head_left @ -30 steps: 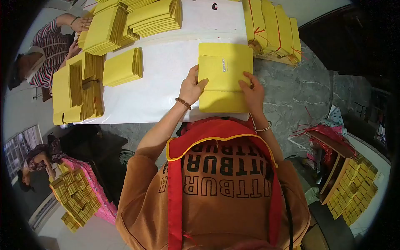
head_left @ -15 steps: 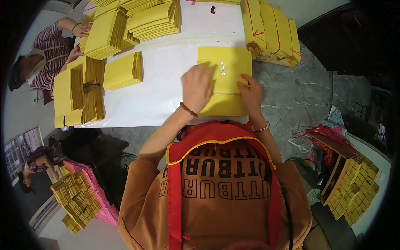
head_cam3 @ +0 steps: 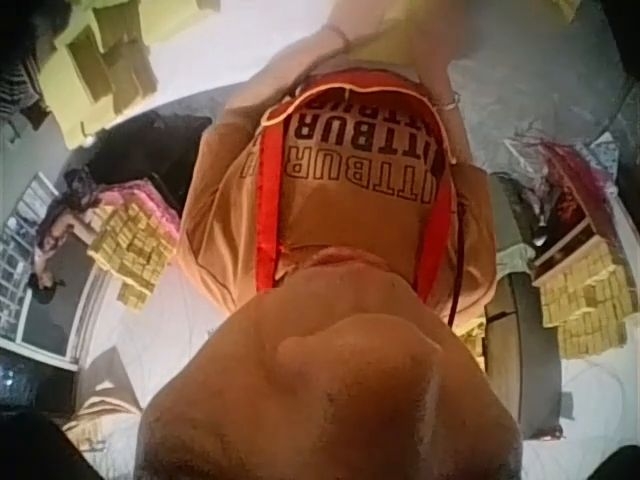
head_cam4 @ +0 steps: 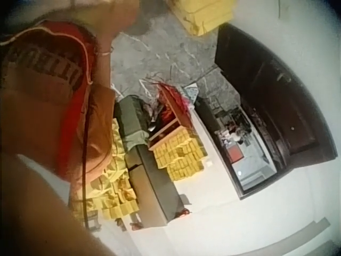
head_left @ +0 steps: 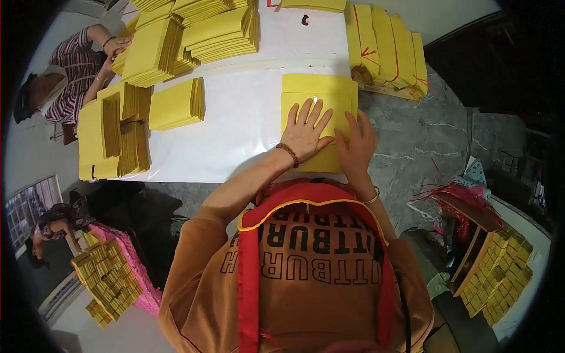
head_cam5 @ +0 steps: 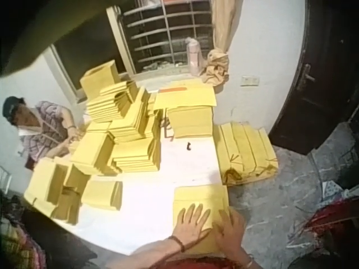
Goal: Folding and stacking yellow paper sheets at a table.
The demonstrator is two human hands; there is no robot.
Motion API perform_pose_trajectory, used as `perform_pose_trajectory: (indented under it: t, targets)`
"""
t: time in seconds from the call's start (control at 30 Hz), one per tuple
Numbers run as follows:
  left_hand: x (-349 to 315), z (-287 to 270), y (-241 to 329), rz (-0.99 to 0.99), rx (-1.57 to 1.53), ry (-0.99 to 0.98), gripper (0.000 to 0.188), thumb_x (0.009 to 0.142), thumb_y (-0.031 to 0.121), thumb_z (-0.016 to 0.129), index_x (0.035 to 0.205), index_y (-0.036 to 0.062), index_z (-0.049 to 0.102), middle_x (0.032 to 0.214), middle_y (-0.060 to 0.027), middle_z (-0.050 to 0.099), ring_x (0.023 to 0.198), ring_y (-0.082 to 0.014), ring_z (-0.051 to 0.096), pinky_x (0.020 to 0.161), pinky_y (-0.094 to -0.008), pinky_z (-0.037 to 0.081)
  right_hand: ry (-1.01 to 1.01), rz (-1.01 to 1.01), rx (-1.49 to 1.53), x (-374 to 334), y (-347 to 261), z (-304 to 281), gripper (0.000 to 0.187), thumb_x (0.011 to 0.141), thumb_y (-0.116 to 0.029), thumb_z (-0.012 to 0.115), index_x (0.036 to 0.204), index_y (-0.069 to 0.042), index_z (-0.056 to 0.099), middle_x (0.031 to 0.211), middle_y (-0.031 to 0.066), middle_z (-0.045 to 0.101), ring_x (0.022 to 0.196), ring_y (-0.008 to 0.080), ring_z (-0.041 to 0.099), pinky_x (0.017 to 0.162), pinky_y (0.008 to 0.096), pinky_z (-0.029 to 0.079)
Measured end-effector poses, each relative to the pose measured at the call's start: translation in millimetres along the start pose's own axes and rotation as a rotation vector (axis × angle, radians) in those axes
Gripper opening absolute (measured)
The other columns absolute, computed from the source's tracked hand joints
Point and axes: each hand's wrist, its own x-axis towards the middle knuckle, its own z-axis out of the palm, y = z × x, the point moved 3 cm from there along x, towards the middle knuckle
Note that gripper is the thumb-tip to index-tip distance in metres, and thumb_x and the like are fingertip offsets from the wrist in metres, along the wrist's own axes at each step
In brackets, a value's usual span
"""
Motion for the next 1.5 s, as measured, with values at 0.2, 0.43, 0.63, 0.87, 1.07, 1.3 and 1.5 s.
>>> perform_pose_trajectory:
  t: [0.2,0.43,0.63,0.87,1.07,1.3,1.5]
  targets:
    - [0.4,0.3,-1.6,0.002,-0.054,-0.075,0.059,0.076,0.028,0.048,0.130,0.0087,0.034,0.138,-0.0159,0.022,0.129,-0.0343,0.015,0.103,-0.0513,0.008,-0.191,-0.427,-0.174,-1.8,-18.8,28.2,0.052,0.080,-0.029,0.050,0.125,-0.005,0.039,0.130,0.0168,0.034,0.121,0.0321,0.032,0.098,0.0512,0.021]
    - [-2.3,1.5,-26.0,-0.125,-0.605,0.068,0.053,0.081,0.020,0.046,0.128,0.0007,0.032,0.129,-0.0169,0.036,0.124,-0.0316,0.027,0.103,-0.0431,0.015,-0.164,-0.302,-0.182,-2.5,-7.8,45.1,0.055,0.081,-0.030,0.047,0.127,-0.001,0.035,0.129,0.0191,0.036,0.122,0.0334,0.031,0.099,0.0507,0.020]
    - [4.1,-18.2,-37.9,-0.156,-0.610,0.392,0.046,0.085,0.025,0.045,0.126,0.0041,0.036,0.124,-0.0173,0.040,0.117,-0.0331,0.035,0.097,-0.0422,0.023,-0.087,-0.367,-0.317,0.9,-22.5,41.9,0.046,0.076,-0.024,0.054,0.115,-0.001,0.048,0.125,0.0190,0.040,0.118,0.0330,0.036,0.094,0.0493,0.029]
    - [-0.8,-24.0,-23.1,-0.053,-0.237,0.336,0.052,0.083,0.033,0.048,0.126,0.0064,0.035,0.129,-0.0152,0.034,0.121,-0.0317,0.028,0.097,-0.0444,0.021,-0.075,-0.368,-0.321,0.1,-19.7,44.1,0.045,0.074,-0.024,0.055,0.112,-0.001,0.049,0.125,0.0186,0.040,0.116,0.0342,0.037,0.093,0.0500,0.030]
    - [-27.1,-16.1,-22.9,0.097,-0.121,0.024,0.061,0.081,0.041,0.051,0.128,0.0066,0.035,0.131,-0.0158,0.032,0.121,-0.0332,0.028,0.098,-0.0455,0.022,-0.100,-0.395,-0.316,-1.7,-14.8,48.5,0.047,0.078,-0.019,0.051,0.119,0.001,0.042,0.127,0.0191,0.038,0.117,0.0355,0.035,0.095,0.0495,0.027]
    - [-29.8,-7.9,-23.6,0.091,-0.038,0.045,0.065,0.078,0.043,0.054,0.130,0.0100,0.034,0.131,-0.0162,0.034,0.121,-0.0337,0.030,0.097,-0.0465,0.026,-0.129,-0.241,-0.146,7.6,6.3,38.3,0.054,0.084,-0.028,0.047,0.127,0.001,0.033,0.134,0.0157,0.030,0.126,0.0299,0.025,0.100,0.0517,0.018]
    - [-16.6,-6.2,-13.8,0.182,0.174,-0.060,0.061,0.077,0.042,0.053,0.124,0.0054,0.041,0.126,-0.0215,0.038,0.114,-0.0355,0.036,0.089,-0.0452,0.033,-0.183,-0.222,-0.383,11.0,11.9,38.0,0.054,0.085,-0.030,0.045,0.130,-0.002,0.031,0.138,0.0132,0.026,0.128,0.0289,0.023,0.100,0.0529,0.017]
